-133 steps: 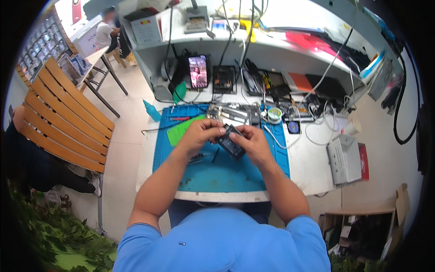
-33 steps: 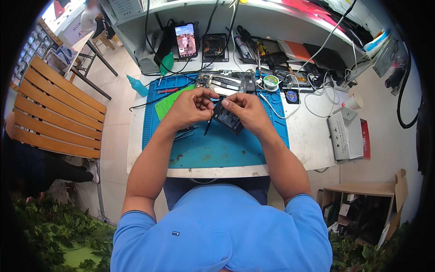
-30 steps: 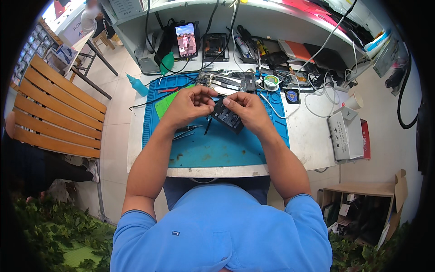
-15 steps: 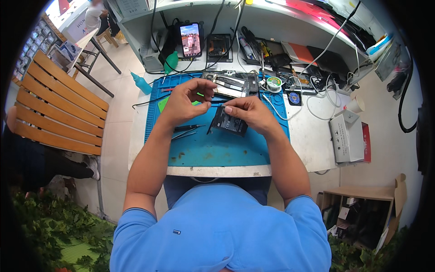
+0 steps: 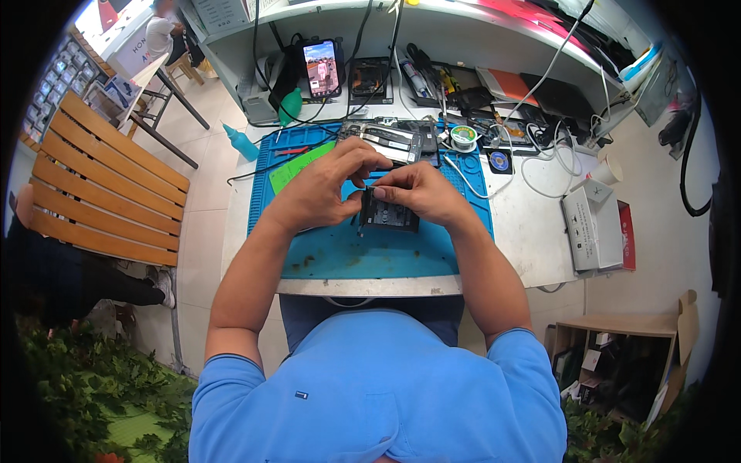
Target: The person manipulates a small black electronic component on a blue work mat, repeatedly adjusting and repositioning it with both hands. The workspace contains various tools and disassembled devices, and a smartphone displays a video in the background.
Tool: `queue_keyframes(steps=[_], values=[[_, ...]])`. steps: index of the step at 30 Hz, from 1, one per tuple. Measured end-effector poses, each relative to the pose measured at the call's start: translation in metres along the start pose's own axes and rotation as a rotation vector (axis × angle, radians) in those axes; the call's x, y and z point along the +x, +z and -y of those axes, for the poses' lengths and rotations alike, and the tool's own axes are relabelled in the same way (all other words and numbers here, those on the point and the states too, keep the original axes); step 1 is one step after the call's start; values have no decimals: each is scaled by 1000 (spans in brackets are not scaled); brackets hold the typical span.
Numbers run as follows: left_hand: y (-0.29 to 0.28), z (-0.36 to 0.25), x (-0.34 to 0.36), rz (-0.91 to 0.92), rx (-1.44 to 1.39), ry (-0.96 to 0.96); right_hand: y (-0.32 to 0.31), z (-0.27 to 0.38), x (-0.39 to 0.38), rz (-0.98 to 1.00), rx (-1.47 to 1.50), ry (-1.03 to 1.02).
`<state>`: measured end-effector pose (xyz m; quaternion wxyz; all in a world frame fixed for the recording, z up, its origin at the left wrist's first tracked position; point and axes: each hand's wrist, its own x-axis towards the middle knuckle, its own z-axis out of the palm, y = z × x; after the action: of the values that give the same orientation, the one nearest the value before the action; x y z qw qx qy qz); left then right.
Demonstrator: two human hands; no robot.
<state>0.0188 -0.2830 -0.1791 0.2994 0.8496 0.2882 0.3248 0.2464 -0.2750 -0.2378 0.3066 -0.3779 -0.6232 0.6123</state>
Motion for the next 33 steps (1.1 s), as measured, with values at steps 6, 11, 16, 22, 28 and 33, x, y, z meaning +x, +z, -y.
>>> queue_keyframes(steps=[6, 11, 16, 22, 28, 33], values=[[-1, -3, 0, 126, 35, -41, 1, -1, -1, 7, -44, 2], [-2, 1, 2, 229, 20, -29, -3, -6, 1, 83, -119, -23], [-5, 8, 0, 290, -174, -64, -3, 4, -4, 167, -97, -18], [-7, 26, -12, 168, -757, -149, -11, 7, -5, 308, 63, 30], [-19, 30, -13, 103, -441, -41, -10, 6, -4, 246, 56, 59], [-22, 13, -19, 171, -72, -43, -10, 4, -3, 262, 10, 60]])
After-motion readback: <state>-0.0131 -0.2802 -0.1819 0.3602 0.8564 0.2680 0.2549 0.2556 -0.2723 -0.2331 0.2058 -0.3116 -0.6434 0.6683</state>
